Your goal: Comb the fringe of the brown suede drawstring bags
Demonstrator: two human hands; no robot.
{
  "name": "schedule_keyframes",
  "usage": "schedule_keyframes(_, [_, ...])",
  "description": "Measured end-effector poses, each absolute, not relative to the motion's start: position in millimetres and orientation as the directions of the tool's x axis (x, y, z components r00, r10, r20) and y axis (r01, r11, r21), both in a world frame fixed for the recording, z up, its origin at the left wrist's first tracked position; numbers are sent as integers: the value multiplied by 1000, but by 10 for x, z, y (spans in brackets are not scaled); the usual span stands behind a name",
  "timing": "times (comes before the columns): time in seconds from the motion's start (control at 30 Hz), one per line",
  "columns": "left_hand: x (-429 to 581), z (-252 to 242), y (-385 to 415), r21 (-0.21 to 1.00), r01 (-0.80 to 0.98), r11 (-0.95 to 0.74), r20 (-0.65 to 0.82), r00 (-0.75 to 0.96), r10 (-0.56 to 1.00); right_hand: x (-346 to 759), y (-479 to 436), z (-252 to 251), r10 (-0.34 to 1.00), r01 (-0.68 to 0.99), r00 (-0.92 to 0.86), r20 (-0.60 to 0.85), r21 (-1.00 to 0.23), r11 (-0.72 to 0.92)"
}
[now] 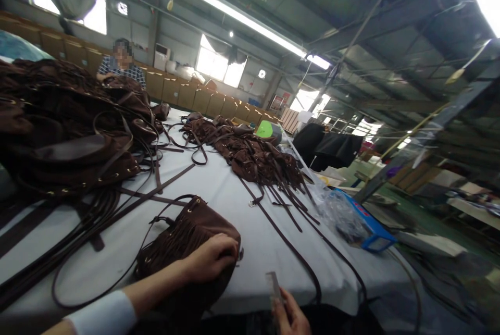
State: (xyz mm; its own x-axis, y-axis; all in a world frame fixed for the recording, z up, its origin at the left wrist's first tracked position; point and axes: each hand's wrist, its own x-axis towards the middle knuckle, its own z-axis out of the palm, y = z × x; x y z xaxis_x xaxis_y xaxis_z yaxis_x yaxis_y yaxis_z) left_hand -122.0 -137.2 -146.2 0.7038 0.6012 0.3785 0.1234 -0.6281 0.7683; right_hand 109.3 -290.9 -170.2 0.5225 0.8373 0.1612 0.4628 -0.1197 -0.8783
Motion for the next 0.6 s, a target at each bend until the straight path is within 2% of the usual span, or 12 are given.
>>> schedule_keyframes(0.07, [-1395, -1473, -1552, 660, 39, -751, 376, 847, 375, 1006, -2685, -1513, 876, 557, 442, 192, -824, -101])
schedule_keyframes(0.13, [-1533, -1458, -1713, 570, -38, -821, 313, 934, 174, 833, -2437, -1371, 928, 674, 310, 206, -736, -62])
schedule_keyframes(0.2, [-1623, -1378, -1809, 572, -57, -818, 266, 956, 120, 625, -2227, -1299, 969, 788, 143, 204, -615, 13])
schedule_keyframes(0.27, [-1656, -1242, -1788, 613, -6, -790, 262, 945, 196, 441, -2093, -1290, 986, 888, -5, 167, -452, 81])
schedule_keyframes(0.4, [-1544, -1069, -1369, 634, 264, -727, 288, 792, 539, 254, -2038, -1330, 992, 985, -124, 17, -115, 126])
schedule_keyframes(0.47, [-1442, -1164, -1093, 612, 361, -704, 261, 748, 611, 224, -2069, -1333, 989, 989, -146, -28, -40, 145])
schedule_keyframes(0.6, [-1273, -1639, -802, 551, 474, -686, 97, 781, 617, 175, -2192, -1391, 974, 980, -198, -108, -27, 196])
